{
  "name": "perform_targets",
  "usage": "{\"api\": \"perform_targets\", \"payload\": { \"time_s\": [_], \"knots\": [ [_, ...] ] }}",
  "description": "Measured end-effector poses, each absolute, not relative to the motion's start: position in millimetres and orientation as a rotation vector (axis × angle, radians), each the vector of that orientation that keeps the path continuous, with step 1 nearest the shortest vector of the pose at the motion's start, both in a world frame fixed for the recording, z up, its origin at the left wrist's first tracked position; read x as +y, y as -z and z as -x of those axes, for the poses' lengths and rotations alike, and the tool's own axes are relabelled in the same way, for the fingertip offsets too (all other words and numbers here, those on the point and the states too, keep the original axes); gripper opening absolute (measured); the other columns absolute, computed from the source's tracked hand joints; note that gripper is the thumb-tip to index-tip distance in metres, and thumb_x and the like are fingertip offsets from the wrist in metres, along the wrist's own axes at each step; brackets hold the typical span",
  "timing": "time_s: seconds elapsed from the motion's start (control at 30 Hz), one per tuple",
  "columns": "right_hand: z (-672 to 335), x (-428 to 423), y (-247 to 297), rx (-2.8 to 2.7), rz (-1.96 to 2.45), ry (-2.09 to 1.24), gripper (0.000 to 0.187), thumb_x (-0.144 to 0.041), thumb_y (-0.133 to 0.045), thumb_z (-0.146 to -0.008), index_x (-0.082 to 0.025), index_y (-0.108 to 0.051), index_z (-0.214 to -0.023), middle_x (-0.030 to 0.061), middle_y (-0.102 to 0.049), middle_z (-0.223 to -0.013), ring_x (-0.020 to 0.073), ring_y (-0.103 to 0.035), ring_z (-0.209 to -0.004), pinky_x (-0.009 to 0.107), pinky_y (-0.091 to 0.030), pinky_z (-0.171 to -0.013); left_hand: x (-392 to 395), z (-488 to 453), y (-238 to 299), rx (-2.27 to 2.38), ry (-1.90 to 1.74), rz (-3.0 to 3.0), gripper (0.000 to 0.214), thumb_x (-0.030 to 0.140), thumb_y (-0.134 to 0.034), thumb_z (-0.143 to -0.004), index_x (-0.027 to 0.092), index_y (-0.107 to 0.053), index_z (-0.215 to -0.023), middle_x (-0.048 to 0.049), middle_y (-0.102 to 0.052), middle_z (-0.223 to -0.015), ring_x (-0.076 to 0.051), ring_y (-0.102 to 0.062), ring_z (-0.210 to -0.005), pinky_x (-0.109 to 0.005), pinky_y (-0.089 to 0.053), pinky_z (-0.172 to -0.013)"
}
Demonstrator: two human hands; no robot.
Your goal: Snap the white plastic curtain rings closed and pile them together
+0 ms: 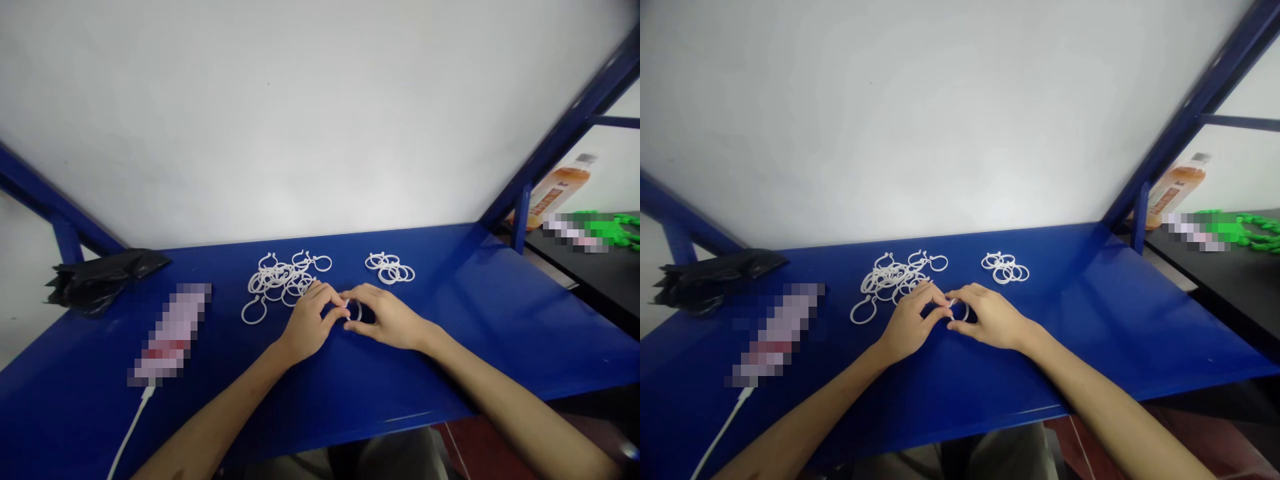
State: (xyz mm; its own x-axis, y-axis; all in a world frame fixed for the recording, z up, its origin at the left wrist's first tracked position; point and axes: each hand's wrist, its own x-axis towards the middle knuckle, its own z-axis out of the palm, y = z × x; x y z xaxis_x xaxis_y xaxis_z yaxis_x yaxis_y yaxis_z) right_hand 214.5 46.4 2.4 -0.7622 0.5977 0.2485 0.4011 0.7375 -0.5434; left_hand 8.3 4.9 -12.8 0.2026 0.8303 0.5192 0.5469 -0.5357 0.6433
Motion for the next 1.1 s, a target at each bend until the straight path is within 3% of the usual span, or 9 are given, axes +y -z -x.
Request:
{"api": "perform_targets", "payload": {
  "time_s": [0.13,0.4,0.5,0.6,0.7,0.87,1.1],
  "knots": [
    [-214.8,48.0,-2.7,-2.585,0.744,-0.649,0.035,-0.028,-0.067,-0.09,-0.018,-0.061,-0.124,0.0097,-0.069,-0.107,0.0218,-0.066,-0.093,0.037,-0.054,-0.082,5.2,-7.4,8.6,1.256,-1.108,-2.136,0.015,0.016,-0.064,-0.088,0.021,-0.061,-0.075,0.002,-0.067,-0.079,-0.016,-0.06,-0.079,-0.034,-0.048,-0.081],
    [-214.1,45.9,-4.7,-2.624,0.716,-0.599,0.038,-0.028,-0.066,-0.091,-0.018,-0.061,-0.127,0.0108,-0.07,-0.109,0.0225,-0.067,-0.095,0.036,-0.054,-0.081,4.9,-4.9,7.7,1.27,-1.064,-2.203,0.017,0.019,-0.062,-0.091,0.022,-0.062,-0.074,0.0016,-0.068,-0.078,-0.017,-0.06,-0.081,-0.035,-0.049,-0.083],
    [-217.6,52.5,-0.6,-2.551,0.843,-0.467,0.041,-0.032,-0.064,-0.092,-0.019,-0.057,-0.13,0.0126,-0.068,-0.117,0.0252,-0.065,-0.102,0.041,-0.055,-0.087,9.7,-1.1,15.5,1.409,-1.042,-2.384,0.012,0.029,-0.059,-0.095,0.022,-0.067,-0.101,-0.003,-0.071,-0.1,-0.021,-0.06,-0.098,-0.039,-0.048,-0.094],
    [-229.3,67.9,2.3,-2.399,0.974,-0.255,0.035,-0.031,-0.059,-0.095,-0.021,-0.057,-0.129,0.0131,-0.063,-0.122,0.0277,-0.061,-0.113,0.046,-0.053,-0.095,16.5,5.8,26.8,1.645,-0.847,-2.6,0.051,0.046,-0.06,-0.093,0.021,-0.055,-0.137,-0.0106,-0.058,-0.139,-0.031,-0.049,-0.129,-0.051,-0.039,-0.109],
    [-248.2,88.4,5.4,-2.251,1.17,-0.038,0.039,-0.036,-0.055,-0.096,-0.02,-0.058,-0.131,0.0165,-0.057,-0.125,0.0314,-0.06,-0.112,0.05,-0.054,-0.093,21.5,12.1,36.7,1.796,-0.681,-2.681,0.066,0.057,-0.053,-0.093,0.021,-0.044,-0.148,-0.0137,-0.043,-0.154,-0.038,-0.032,-0.145,-0.06,-0.025,-0.117],
    [-270.1,112.5,13.2,-2.219,1.351,0.113,0.046,-0.042,-0.055,-0.095,-0.014,-0.062,-0.131,0.0188,-0.06,-0.116,0.0341,-0.06,-0.102,0.052,-0.053,-0.092,22.0,13.5,37.4,1.819,-0.609,-2.717,0.061,0.058,-0.045,-0.096,0.019,-0.05,-0.144,-0.0142,-0.052,-0.147,-0.037,-0.035,-0.144,-0.062,-0.017,-0.12],
    [-257.5,109.8,19.3,-2.322,1.112,0.073,0.046,-0.042,-0.062,-0.092,-0.022,-0.06,-0.134,0.0124,-0.065,-0.118,0.0328,-0.055,-0.106,0.052,-0.051,-0.095,13.1,0.5,21.7,1.514,-0.595,-2.925,0.035,0.027,-0.052,-0.098,0.022,-0.058,-0.132,-0.0066,-0.068,-0.122,-0.029,-0.053,-0.125,-0.056,-0.025,-0.119]
  ]
}}
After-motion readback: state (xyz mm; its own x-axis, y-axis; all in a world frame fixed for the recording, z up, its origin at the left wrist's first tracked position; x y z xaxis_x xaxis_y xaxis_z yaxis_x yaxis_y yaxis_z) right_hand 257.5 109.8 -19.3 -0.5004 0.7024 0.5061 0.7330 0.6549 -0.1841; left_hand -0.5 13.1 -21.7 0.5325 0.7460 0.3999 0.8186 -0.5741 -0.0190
